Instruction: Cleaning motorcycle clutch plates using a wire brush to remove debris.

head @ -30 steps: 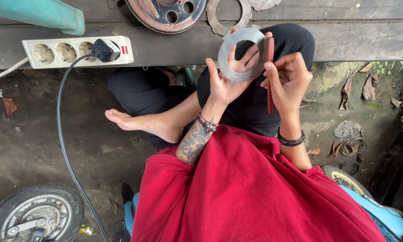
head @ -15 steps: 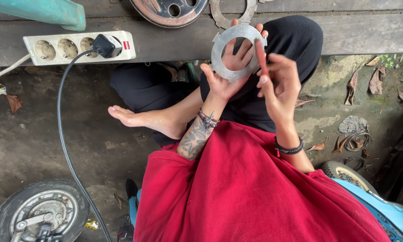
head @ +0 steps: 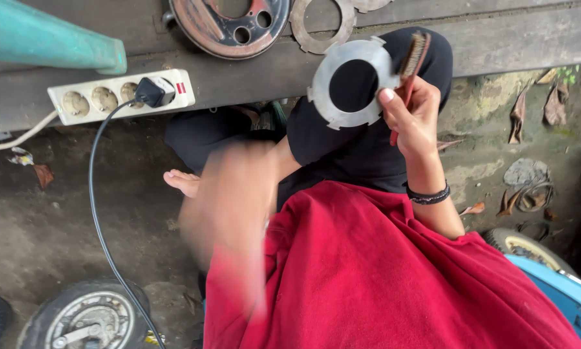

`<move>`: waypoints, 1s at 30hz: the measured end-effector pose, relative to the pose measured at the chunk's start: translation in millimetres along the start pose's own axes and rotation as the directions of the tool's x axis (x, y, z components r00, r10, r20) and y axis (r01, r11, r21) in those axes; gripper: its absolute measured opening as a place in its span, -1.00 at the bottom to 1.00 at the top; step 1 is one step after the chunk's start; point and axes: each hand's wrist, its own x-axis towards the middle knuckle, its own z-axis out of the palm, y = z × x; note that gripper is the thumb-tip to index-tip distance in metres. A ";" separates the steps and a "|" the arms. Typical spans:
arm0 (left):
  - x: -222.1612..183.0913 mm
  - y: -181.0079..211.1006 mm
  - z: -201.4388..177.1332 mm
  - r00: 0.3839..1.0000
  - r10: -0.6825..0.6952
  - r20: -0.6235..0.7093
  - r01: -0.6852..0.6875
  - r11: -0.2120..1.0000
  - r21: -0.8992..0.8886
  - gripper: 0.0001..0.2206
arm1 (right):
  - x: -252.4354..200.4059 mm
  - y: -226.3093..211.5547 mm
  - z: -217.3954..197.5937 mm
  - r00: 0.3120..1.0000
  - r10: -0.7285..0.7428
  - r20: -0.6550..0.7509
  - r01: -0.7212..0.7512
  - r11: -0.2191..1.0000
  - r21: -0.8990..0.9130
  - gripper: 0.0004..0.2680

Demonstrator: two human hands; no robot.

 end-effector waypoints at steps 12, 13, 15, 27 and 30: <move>45.0 96.6 11.4 0.523 0.272 0.807 0.059 0.934 -0.353 -0.58 | 6.8 32.8 -14.0 0.994 -0.077 0.077 0.087 0.988 -0.131 -0.84; 47.6 107.6 11.6 0.454 0.294 0.841 0.080 0.927 -0.368 -0.59 | 9.4 39.0 -17.5 0.993 -0.078 0.086 0.091 0.984 -0.152 -0.83; 54.7 131.0 13.1 0.312 0.341 0.887 0.124 0.911 -0.393 -0.62 | 10.0 40.9 -19.2 0.992 -0.078 0.098 0.094 0.981 -0.171 -0.82; 105.6 267.5 20.6 -0.503 0.563 0.656 0.394 0.825 -0.406 -0.78 | 8.4 28.3 -17.0 0.981 -0.101 0.165 0.113 0.992 -0.060 -0.83; 109.4 282.9 21.8 -0.652 0.574 0.495 0.449 0.818 -0.359 -0.80 | 9.0 37.8 -24.0 0.980 -0.111 0.163 0.118 0.992 -0.034 -0.82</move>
